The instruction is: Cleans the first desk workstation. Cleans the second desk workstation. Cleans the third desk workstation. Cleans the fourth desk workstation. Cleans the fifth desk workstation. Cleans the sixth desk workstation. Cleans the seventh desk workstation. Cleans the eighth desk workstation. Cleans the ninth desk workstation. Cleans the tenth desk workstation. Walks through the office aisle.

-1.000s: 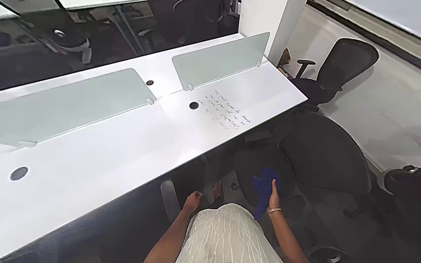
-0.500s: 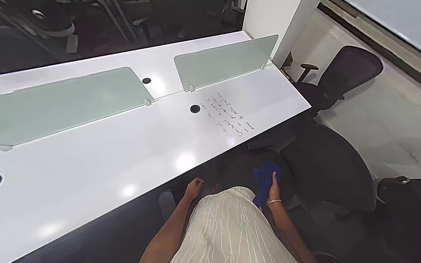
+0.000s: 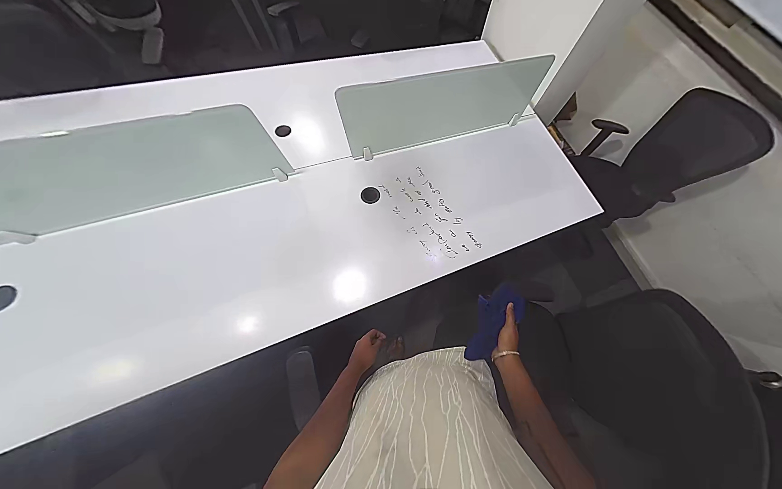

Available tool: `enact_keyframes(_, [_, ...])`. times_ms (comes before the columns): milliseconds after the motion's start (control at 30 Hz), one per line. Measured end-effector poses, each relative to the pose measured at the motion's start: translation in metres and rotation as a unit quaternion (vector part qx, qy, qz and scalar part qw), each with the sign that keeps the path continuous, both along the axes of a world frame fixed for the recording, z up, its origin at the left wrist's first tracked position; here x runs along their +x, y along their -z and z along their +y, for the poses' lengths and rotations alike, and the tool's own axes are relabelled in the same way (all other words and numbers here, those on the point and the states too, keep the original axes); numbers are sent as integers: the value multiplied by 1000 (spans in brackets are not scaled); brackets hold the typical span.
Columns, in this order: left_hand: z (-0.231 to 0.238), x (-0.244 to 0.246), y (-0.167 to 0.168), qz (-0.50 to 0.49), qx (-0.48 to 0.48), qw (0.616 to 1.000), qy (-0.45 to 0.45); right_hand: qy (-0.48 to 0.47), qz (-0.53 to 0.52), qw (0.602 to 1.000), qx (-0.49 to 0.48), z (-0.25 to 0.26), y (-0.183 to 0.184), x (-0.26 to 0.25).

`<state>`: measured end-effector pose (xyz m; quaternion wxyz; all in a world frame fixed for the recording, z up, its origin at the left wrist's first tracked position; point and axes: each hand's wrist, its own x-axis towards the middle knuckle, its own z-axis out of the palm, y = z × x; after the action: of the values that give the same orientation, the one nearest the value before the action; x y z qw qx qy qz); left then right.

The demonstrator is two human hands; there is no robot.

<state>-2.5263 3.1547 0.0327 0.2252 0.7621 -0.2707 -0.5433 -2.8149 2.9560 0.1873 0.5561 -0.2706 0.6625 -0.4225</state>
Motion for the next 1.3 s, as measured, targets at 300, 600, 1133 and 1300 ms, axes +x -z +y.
enact_keyframes(300, [-45, -31, 9, -38, 43, 996, -75, -114, 43, 990, -68, -166, -1, -9])
enact_keyframes(600, [-191, -149, -45, 3, -28, 988, -153, -401, 191, 888, -118, -308, 44, -47])
enact_keyframes(1133, [-193, -215, -37, 28, -5, 972, -234, -605, 460, 600, -248, -332, 160, 72])
enact_keyframes(1300, [-185, -217, -37, 24, 10, 968, -250, -625, 451, 580, -263, -374, 151, 154])
